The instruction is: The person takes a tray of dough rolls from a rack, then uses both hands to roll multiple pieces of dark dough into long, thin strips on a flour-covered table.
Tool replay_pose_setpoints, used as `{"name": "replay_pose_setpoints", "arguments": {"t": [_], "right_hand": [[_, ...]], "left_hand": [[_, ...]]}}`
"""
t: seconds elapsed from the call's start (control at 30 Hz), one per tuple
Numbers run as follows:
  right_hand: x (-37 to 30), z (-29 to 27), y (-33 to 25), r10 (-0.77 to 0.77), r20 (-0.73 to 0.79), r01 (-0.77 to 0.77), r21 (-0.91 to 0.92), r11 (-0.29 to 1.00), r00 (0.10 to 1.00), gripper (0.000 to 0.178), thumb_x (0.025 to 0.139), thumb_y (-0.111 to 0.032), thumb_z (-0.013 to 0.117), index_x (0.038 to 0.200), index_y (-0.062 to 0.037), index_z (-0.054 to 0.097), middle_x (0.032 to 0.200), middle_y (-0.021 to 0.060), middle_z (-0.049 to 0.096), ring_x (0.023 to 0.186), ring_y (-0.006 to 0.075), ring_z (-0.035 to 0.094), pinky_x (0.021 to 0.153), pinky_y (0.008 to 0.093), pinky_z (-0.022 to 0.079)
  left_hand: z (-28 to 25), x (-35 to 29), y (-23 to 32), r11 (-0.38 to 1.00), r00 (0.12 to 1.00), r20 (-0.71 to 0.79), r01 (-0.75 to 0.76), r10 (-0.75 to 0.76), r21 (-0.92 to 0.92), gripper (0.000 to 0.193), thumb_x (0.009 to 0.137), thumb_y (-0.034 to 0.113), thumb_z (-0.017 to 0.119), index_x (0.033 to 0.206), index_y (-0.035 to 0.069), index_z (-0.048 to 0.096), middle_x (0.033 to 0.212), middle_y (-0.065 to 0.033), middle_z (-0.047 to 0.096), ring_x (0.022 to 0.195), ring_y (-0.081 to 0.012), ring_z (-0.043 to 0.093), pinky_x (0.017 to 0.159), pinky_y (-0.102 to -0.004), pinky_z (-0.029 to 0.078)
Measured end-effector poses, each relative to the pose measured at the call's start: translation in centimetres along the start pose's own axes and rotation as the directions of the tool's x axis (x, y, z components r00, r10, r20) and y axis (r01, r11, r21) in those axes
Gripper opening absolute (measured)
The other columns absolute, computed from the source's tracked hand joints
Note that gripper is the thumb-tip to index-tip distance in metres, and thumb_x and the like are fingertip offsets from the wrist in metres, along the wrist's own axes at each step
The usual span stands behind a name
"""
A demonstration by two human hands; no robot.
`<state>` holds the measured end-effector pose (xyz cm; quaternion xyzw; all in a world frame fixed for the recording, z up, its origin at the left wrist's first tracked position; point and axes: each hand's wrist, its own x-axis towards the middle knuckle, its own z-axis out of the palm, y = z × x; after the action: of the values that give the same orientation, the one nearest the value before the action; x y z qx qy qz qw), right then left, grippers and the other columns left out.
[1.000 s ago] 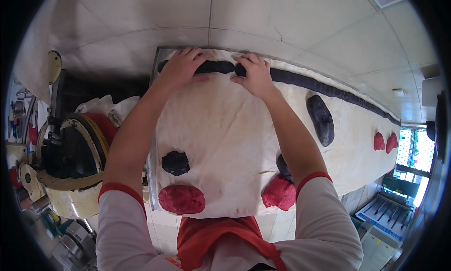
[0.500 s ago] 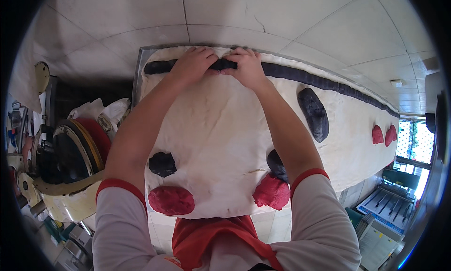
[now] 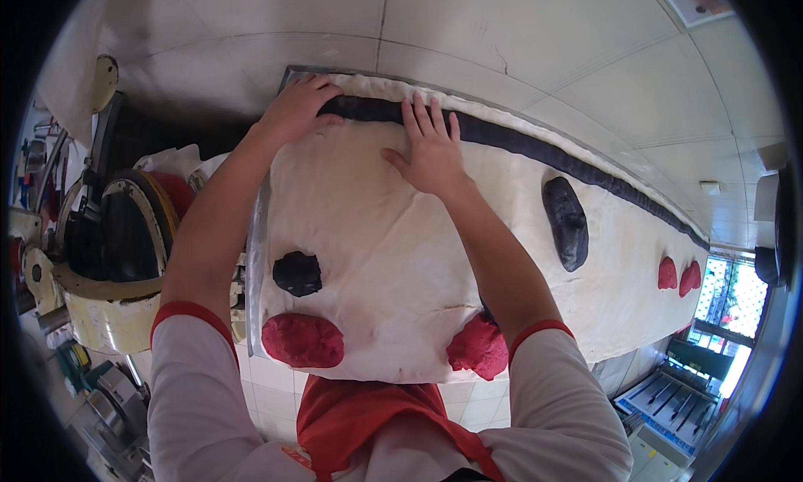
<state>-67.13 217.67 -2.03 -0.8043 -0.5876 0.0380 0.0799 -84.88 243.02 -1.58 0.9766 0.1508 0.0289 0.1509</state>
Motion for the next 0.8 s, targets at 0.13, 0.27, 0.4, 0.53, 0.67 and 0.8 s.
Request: {"name": "replay_pose_setpoints", "arguments": {"t": [0.13,0.27,0.4,0.53,0.67,0.8], "right_hand": [[0.3,0.6,-1.2,0.071,-0.003,-0.071,0.004,0.997,0.998,0.102,0.103,-0.066,0.061,0.175,-0.0041,0.023,0.182,0.0199,0.023,0.169,0.0435,0.016,0.133,0.0660,0.015],[1.3,0.9,-2.9,0.053,-0.009,-0.053,0.001,0.999,0.999,0.104,0.103,-0.066,0.060,0.175,-0.0035,0.020,0.183,0.0196,0.019,0.169,0.0434,0.014,0.133,0.0657,0.013],[3.4,-1.0,-5.9,0.164,0.150,-0.163,-0.019,0.986,0.975,0.109,0.101,-0.069,0.061,0.177,-0.0053,0.016,0.185,0.0182,0.014,0.170,0.0423,0.011,0.134,0.0645,0.010],[3.8,0.8,-7.9,0.046,0.107,-0.047,0.013,0.999,0.993,0.112,0.099,-0.074,0.060,0.177,-0.0061,0.016,0.185,0.0164,0.013,0.171,0.0403,0.009,0.135,0.0631,0.009],[5.4,0.1,-11.8,0.049,0.182,-0.059,0.051,0.997,0.982,0.108,0.100,-0.073,0.059,0.176,-0.0056,0.021,0.185,0.0173,0.016,0.170,0.0405,0.012,0.134,0.0634,0.010],[6.2,2.1,-12.7,-0.046,0.145,0.044,0.020,0.999,0.988,0.102,0.103,-0.069,0.057,0.175,-0.0050,0.025,0.183,0.0190,0.020,0.169,0.0431,0.017,0.133,0.0656,0.015]], "left_hand": [[0.2,-1.0,-0.5,0.999,0.997,-0.070,-0.042,0.043,0.016,0.061,0.086,0.038,0.088,0.138,0.009,0.070,0.136,-0.0109,0.066,0.132,-0.0368,0.059,0.114,-0.0498,0.046],[-0.8,-2.4,-2.3,0.998,0.995,-0.078,0.064,-0.064,0.001,0.060,0.086,0.034,0.088,0.138,0.010,0.071,0.135,-0.0106,0.067,0.129,-0.0370,0.060,0.113,-0.0502,0.046],[-2.0,-2.7,-3.1,0.998,0.997,-0.025,0.068,-0.068,-0.003,0.060,0.085,0.031,0.089,0.137,0.009,0.071,0.133,-0.0122,0.068,0.127,-0.0380,0.062,0.111,-0.0494,0.048],[-2.2,-3.2,-3.3,0.983,0.987,-0.039,0.153,-0.157,-0.102,0.064,0.085,0.022,0.088,0.144,0.005,0.066,0.135,-0.0172,0.068,0.132,-0.0396,0.062,0.112,-0.0484,0.050],[0.4,-6.6,-3.5,0.857,0.898,-0.210,0.268,-0.388,-0.440,0.062,0.091,0.007,0.075,0.151,0.001,0.059,0.142,-0.0230,0.068,0.136,-0.0388,0.065,0.113,-0.0461,0.053],[2.7,-7.2,-1.2,0.680,0.772,-0.212,0.349,-0.599,-0.645,0.058,0.096,-0.001,0.058,0.154,-0.001,0.056,0.151,-0.0254,0.065,0.140,-0.0379,0.065,0.115,-0.0437,0.053]]}}
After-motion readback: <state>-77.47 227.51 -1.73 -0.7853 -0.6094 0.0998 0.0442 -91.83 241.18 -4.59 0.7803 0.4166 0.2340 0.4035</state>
